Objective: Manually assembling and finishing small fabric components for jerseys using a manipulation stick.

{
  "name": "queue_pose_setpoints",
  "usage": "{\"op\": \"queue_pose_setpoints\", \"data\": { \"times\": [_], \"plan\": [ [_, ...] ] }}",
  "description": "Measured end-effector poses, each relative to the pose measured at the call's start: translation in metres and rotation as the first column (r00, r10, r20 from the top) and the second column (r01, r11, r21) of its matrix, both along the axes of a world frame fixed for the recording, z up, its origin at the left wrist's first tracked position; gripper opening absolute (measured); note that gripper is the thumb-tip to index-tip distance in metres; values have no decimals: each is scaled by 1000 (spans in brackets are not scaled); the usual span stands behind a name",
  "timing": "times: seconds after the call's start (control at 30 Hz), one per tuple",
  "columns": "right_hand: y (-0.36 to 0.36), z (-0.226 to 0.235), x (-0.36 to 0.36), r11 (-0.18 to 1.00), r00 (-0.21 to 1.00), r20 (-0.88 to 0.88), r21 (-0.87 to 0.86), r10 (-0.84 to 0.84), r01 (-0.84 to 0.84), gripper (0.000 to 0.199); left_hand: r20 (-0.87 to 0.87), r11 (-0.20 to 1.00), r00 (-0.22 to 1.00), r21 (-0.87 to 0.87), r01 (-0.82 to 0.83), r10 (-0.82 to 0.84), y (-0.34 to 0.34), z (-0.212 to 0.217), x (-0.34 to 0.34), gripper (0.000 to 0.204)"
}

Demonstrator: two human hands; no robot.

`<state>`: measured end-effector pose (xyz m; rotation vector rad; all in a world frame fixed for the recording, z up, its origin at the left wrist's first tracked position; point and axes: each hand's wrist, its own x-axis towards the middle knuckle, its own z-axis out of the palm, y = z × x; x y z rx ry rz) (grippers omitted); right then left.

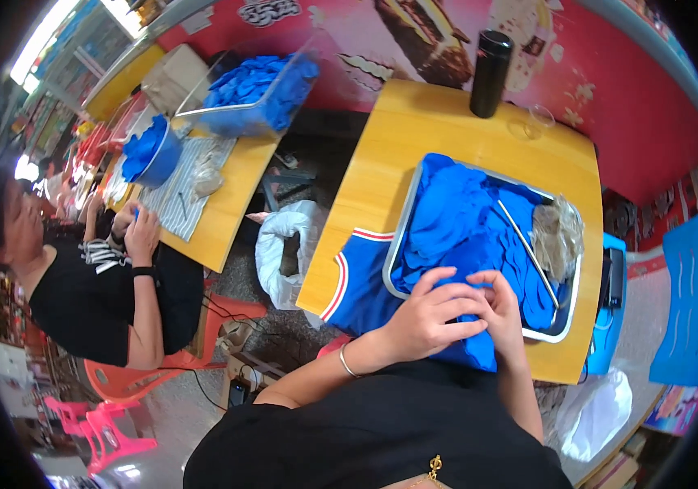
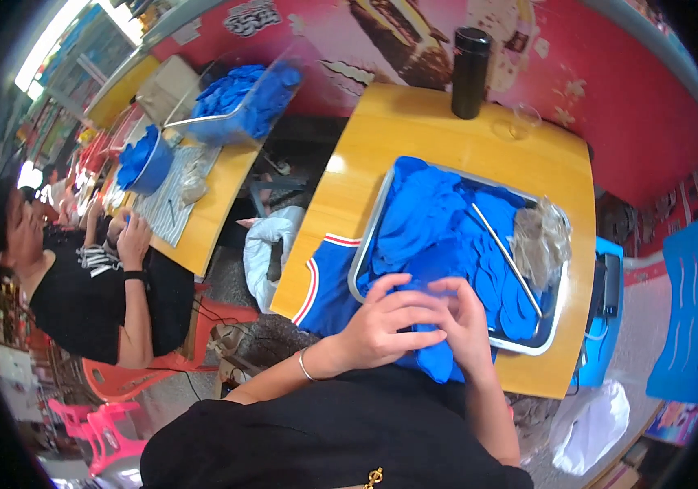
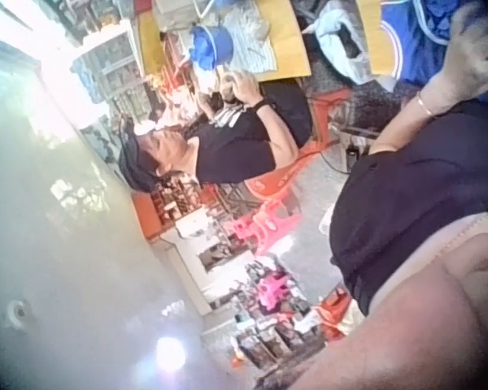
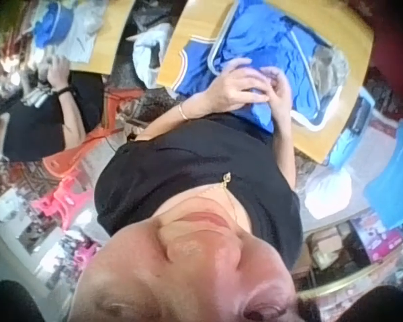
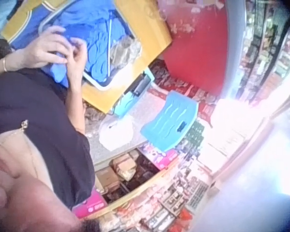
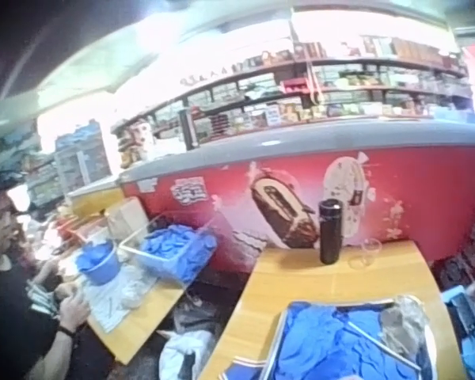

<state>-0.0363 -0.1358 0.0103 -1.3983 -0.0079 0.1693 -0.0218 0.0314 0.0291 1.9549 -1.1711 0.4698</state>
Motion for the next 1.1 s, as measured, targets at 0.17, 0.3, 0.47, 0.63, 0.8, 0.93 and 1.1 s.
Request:
{"op": "queue_pose_setpoints", "data": {
  "times": [0.17,0.3,0.47,0.63,0.8,0.93,1.1],
  "plan": [
    [-1,-1,-8,997,994,-76,-29,74,-76,18,-328,947,928,-313,71,-178,6,8,-5,30],
    [4,7,-10,997,998,-3,-40,-60,60,17,-568,918,817,-368,-147,-97,12,6,-1,18],
    [0,3,-12,954,956,290,-295,39,51,15,-735,850,663,-434,-299,-142,6,5,-1,14],
    [12,15,-8,943,986,152,-331,76,-22,13,-809,743,498,-534,-402,-312,16,-15,-5,11],
    [9,19,-6,915,986,120,-400,115,-58,16,-814,706,443,-560,-433,-375,15,-27,0,13],
    [9,20,-1,900,986,100,-429,132,-77,16,-795,653,407,-603,-459,-449,14,-27,4,13],
    [12,21,3,901,987,92,-426,132,-80,11,-778,605,410,-628,-490,-476,14,-27,12,12]
  ]
}}
